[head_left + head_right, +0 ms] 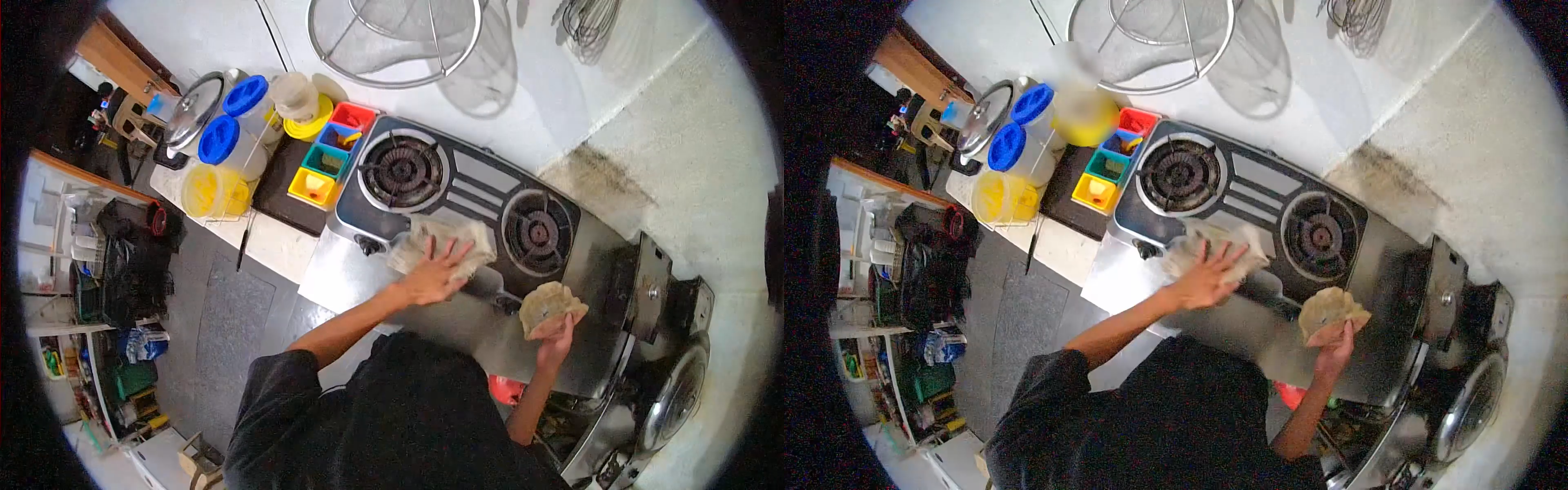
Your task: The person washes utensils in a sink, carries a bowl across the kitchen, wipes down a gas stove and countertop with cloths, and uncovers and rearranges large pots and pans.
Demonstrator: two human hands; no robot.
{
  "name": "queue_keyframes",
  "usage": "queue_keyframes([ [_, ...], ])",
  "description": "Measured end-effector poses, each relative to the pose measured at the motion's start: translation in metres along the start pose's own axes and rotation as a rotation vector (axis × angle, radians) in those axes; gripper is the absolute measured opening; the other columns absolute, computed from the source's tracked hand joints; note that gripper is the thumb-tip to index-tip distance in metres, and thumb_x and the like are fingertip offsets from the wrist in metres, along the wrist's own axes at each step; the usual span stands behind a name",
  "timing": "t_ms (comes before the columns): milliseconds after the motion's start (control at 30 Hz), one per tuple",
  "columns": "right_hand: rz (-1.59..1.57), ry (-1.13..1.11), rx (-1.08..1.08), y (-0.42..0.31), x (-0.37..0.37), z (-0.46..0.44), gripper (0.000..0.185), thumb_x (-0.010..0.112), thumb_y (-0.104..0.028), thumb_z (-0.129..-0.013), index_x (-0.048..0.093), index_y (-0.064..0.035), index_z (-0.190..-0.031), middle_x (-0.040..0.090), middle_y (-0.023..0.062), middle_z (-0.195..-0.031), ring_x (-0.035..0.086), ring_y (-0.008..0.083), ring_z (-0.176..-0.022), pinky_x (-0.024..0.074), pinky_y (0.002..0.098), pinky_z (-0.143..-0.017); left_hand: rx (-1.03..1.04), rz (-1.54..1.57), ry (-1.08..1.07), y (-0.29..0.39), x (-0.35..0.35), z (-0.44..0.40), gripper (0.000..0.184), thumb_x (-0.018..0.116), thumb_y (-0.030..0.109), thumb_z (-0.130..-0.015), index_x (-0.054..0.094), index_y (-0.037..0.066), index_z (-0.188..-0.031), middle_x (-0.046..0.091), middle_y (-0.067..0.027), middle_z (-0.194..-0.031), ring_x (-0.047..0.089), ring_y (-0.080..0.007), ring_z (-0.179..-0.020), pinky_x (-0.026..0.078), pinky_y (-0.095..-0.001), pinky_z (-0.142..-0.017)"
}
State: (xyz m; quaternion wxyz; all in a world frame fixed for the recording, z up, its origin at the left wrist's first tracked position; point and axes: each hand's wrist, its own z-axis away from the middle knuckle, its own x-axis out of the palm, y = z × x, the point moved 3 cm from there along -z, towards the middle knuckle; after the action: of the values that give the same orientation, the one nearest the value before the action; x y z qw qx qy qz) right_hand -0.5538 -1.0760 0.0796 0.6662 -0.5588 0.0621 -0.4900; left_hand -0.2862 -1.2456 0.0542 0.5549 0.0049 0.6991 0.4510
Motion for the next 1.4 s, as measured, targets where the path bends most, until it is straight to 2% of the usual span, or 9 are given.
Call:
queue_keyframes([
  [67, 0.105, 0.000, 0.024, 0.005, -0.017, -0.010, 0.042, 0.047, -0.031, -0.093, 0.045, -0.0056, -0.126, 0.053, 0.0048, -0.118, 0.054, 0.0199, -0.104, 0.0422, 0.0365, -0.088, 0.057, -0.418, -0.072, -0.016, 0.044, -0.018, 0.061, 0.035, 0.048, -0.090, 0.020, 0.025, -0.145, 0.007, -0.0121, -0.152, 0.011, -0.0367, -0.138, 0.010, -0.0620, -0.106],
  [267, 0.147, 0.139, 0.022, 0.005, -0.038, -0.009, 0.041, 0.051, -0.029, -0.091, 0.047, -0.0063, -0.125, 0.054, 0.0064, -0.115, 0.055, 0.0201, -0.101, 0.0418, 0.0367, -0.088, 0.177, -0.431, 0.047, -0.034, 0.021, -0.073, 0.059, 0.045, 0.037, -0.086, 0.029, 0.026, -0.141, 0.011, -0.0101, -0.151, 0.020, -0.0348, -0.135, 0.022, -0.0639, -0.100],
  [400, 0.058, 0.241, 0.024, 0.005, -0.042, -0.013, 0.036, 0.047, -0.030, -0.094, 0.049, -0.0121, -0.125, 0.059, 0.0021, -0.105, 0.056, 0.0169, -0.095, 0.0443, 0.0340, -0.080, 0.049, -0.411, 0.024, -0.062, -0.001, -0.136, 0.058, 0.043, 0.034, -0.086, 0.030, 0.025, -0.141, 0.012, -0.0096, -0.151, 0.018, -0.0325, -0.137, 0.019, -0.0596, -0.105],
  [467, 0.023, 0.141, 0.049, 0.006, -0.058, -0.016, 0.041, 0.050, -0.028, -0.092, 0.048, -0.0039, -0.126, 0.052, 0.0094, -0.121, 0.049, 0.0242, -0.111, 0.0376, 0.0371, -0.096, -0.079, -0.440, 0.032, -0.086, 0.004, -0.171, 0.061, 0.039, 0.039, -0.087, 0.027, 0.016, -0.142, 0.014, -0.0085, -0.151, 0.017, -0.0276, -0.137, 0.017, -0.0560, -0.107],
  [567, 0.511, 0.137, -0.152, 0.004, -0.081, -0.016, 0.041, 0.048, -0.026, -0.093, 0.045, -0.0024, -0.127, 0.050, 0.0097, -0.123, 0.048, 0.0242, -0.113, 0.0376, 0.0364, -0.097, -0.172, -0.393, 0.083, -0.097, -0.007, -0.209, 0.061, 0.033, 0.042, -0.089, 0.029, 0.010, -0.141, 0.014, -0.0081, -0.151, 0.013, -0.0242, -0.139, 0.012, -0.0530, -0.110],
  [600, 0.335, 0.180, -0.094, -0.004, -0.062, -0.006, 0.040, 0.048, -0.024, -0.094, 0.045, -0.0017, -0.127, 0.051, 0.0096, -0.121, 0.050, 0.0236, -0.111, 0.0388, 0.0360, -0.095, -0.165, -0.532, 0.015, -0.098, -0.006, -0.214, 0.060, 0.033, 0.040, -0.089, 0.029, 0.010, -0.141, 0.014, -0.0080, -0.151, 0.012, -0.0249, -0.139, 0.011, -0.0534, -0.110],
  [800, 0.055, 0.294, -0.068, -0.015, -0.059, 0.017, 0.038, 0.053, -0.023, -0.092, 0.049, -0.0013, -0.122, 0.056, 0.0055, -0.114, 0.054, 0.0178, -0.104, 0.0423, 0.0337, -0.089, 0.042, -0.586, 0.115, -0.052, 0.016, -0.152, 0.060, 0.032, 0.041, -0.093, 0.017, 0.016, -0.145, 0.005, -0.0071, -0.153, 0.009, -0.0293, -0.139, 0.010, -0.0527, -0.110],
  [1133, 0.081, 0.348, -0.125, -0.013, -0.062, 0.019, 0.035, 0.055, -0.025, -0.090, 0.054, -0.0017, -0.117, 0.060, 0.0040, -0.103, 0.057, 0.0157, -0.094, 0.0452, 0.0324, -0.081, 0.139, -0.287, 0.098, 0.038, 0.093, -0.045, 0.059, 0.040, 0.034, -0.088, 0.031, 0.006, -0.139, 0.010, -0.0095, -0.152, 0.010, -0.0283, -0.140, 0.005, -0.0529, -0.111],
  [1400, 0.046, 0.288, -0.106, -0.011, -0.061, 0.017, 0.031, 0.055, -0.025, -0.091, 0.056, -0.0038, -0.113, 0.060, 0.0033, -0.100, 0.058, 0.0151, -0.090, 0.0465, 0.0318, -0.078, 0.362, 0.056, -0.181, 0.058, 0.121, -0.044, 0.054, 0.034, 0.034, -0.090, 0.036, 0.009, -0.137, 0.018, -0.0073, -0.150, 0.007, -0.0274, -0.140, 0.000, -0.0531, -0.111],
])
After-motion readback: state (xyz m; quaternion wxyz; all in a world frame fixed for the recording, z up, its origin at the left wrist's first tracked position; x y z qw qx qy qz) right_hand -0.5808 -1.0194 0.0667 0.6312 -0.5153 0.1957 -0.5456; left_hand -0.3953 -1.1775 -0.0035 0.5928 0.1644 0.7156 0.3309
